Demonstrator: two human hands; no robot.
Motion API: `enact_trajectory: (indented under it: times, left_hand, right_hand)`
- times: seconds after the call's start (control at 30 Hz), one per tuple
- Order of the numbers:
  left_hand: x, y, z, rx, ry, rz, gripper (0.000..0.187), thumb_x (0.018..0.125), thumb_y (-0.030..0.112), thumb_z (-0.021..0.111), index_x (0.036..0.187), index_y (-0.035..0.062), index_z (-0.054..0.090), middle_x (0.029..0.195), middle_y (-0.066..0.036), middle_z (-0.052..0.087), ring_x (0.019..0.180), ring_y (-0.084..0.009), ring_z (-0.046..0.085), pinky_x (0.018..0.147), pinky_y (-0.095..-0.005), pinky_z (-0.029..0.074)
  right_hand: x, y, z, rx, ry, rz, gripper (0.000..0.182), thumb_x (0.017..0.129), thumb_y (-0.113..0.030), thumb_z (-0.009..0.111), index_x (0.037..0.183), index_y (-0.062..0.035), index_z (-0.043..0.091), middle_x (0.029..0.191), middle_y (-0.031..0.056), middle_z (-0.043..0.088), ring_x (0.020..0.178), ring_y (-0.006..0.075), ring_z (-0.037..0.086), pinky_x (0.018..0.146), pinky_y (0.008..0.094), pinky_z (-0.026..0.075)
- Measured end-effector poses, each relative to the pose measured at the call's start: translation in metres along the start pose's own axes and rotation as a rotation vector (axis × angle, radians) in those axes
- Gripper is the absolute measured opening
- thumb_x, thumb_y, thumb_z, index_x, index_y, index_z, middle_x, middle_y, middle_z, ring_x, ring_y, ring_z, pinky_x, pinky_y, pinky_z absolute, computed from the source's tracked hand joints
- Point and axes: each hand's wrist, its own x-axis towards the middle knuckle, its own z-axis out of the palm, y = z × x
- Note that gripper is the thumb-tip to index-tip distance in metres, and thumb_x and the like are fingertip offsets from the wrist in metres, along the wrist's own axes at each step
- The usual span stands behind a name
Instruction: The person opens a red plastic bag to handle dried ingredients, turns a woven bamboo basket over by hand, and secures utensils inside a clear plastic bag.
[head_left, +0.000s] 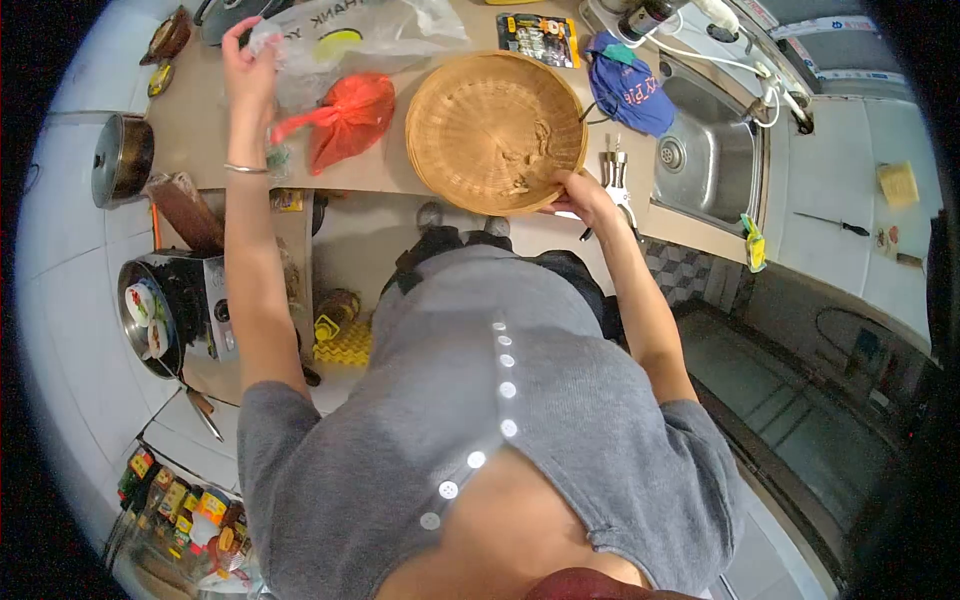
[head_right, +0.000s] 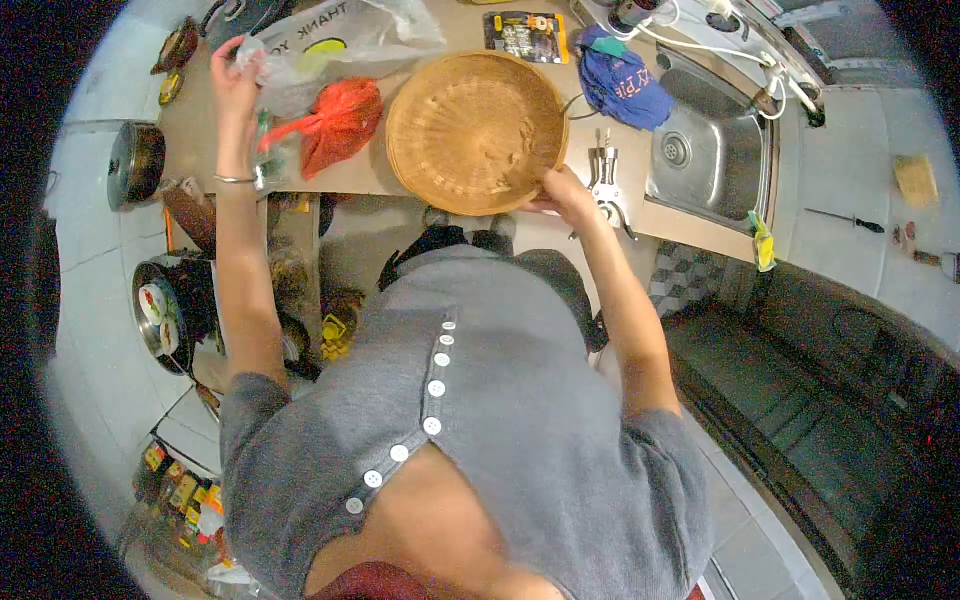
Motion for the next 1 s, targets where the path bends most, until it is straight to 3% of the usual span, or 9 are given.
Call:
enact_trajectory:
  times: [0.07,0.27,0.33,0.43,0.57,0.63,0.67,0.73,1.0]
  left_hand:
    - [0.009,0.015,0.001,-0.267,0.010,-0.061,0.038,0.086,-0.005,0.054,0.121,0.0080,0.048,0.109,-0.010,0.063,0.085,-0.0127,0.058,0.076,-0.0234,0.048]
    - [0.001,0.097,0.031,-0.331,-0.032,0.084,0.026,0.085,-0.003,0.048,0.107,0.0003,0.061,0.120,-0.011,0.060,0.083,-0.0077,0.055,0.073,-0.0209,0.045]
    - [-0.017,0.134,0.049,-0.281,-0.041,0.107,0.028,0.083,-0.002,0.049,0.106,0.0023,0.064,0.096,-0.004,0.063,0.076,-0.0053,0.055,0.066,-0.0192,0.043]
    - [-0.023,0.160,0.060,-0.197,-0.011,0.113,0.020,0.083,0.000,0.047,0.091,0.0004,0.065,0.093,-0.003,0.064,0.071,-0.0048,0.051,0.064,-0.0176,0.041]
    - [-0.007,0.163,0.052,-0.285,-0.046,0.165,0.019,0.083,-0.001,0.048,0.092,-0.0011,0.065,0.094,-0.003,0.064,0.070,-0.0049,0.051,0.063,-0.0177,0.042]
    - [0.033,0.131,0.031,-1.308,0.013,-0.410,0.019,0.083,-0.002,0.047,0.092,-0.0013,0.065,0.093,-0.002,0.063,0.068,-0.0049,0.051,0.062,-0.0170,0.042]
    - [0.012,0.158,0.045,-1.309,0.011,-0.412,0.019,0.083,-0.002,0.047,0.092,-0.0013,0.065,0.093,-0.002,0.063,0.068,-0.0049,0.051,0.062,-0.0170,0.042]
    - [-0.051,0.235,0.084,-0.364,-0.177,0.287,0.019,0.083,-0.002,0.048,0.092,-0.0012,0.065,0.085,-0.002,0.062,0.064,-0.0050,0.050,0.060,-0.0166,0.041]
    - [-0.076,0.223,0.096,-0.273,-0.507,0.161,0.017,0.083,-0.001,0.051,0.093,-0.0022,0.065,0.074,-0.001,0.059,0.062,-0.0076,0.052,0.058,-0.0187,0.042]
  right_hand:
    - [-0.009,-0.005,-0.001,-0.030,0.021,-0.009,0.037,0.091,-0.018,0.048,0.123,0.0002,0.047,0.108,0.0164,0.062,0.083,0.0239,0.068,0.067,0.0325,0.059]
    - [-0.043,-0.006,-0.028,-0.018,0.141,-0.179,0.039,0.090,-0.017,0.048,0.123,0.0020,0.047,0.111,0.0153,0.062,0.090,0.0259,0.066,0.074,0.0356,0.057]
    - [-0.061,-0.010,-0.051,-0.048,0.248,-0.140,0.040,0.088,-0.016,0.049,0.123,0.0021,0.048,0.111,0.0155,0.061,0.094,0.0265,0.064,0.078,0.0348,0.055]
    - [-0.089,-0.014,-0.094,-0.055,0.397,-0.249,0.039,0.087,-0.016,0.050,0.121,0.0035,0.049,0.110,0.0151,0.062,0.095,0.0247,0.064,0.078,0.0348,0.055]
    - [-0.131,-0.023,-0.152,0.024,0.514,-0.318,0.038,0.087,-0.016,0.050,0.117,0.0068,0.050,0.110,0.0164,0.061,0.096,0.0249,0.063,0.078,0.0358,0.056]
    - [-0.147,-0.027,-0.177,0.102,0.600,-0.365,0.038,0.087,-0.016,0.049,0.116,0.0082,0.051,0.110,0.0170,0.061,0.095,0.0249,0.063,0.078,0.0362,0.056]
    - [-0.156,-0.027,-0.188,0.134,0.576,-0.430,0.036,0.088,-0.016,0.049,0.115,0.0069,0.052,0.108,0.0162,0.061,0.093,0.0242,0.063,0.078,0.0359,0.056]
    - [-0.167,-0.031,-0.209,0.178,0.651,-0.416,0.034,0.088,-0.016,0.049,0.114,0.0057,0.052,0.106,0.0151,0.061,0.092,0.0243,0.064,0.078,0.0364,0.056]
    - [-0.199,-0.054,-0.224,0.262,0.629,-0.527,0.033,0.088,-0.019,0.052,0.113,0.0043,0.053,0.102,0.0135,0.064,0.089,0.0208,0.065,0.072,0.0339,0.058]
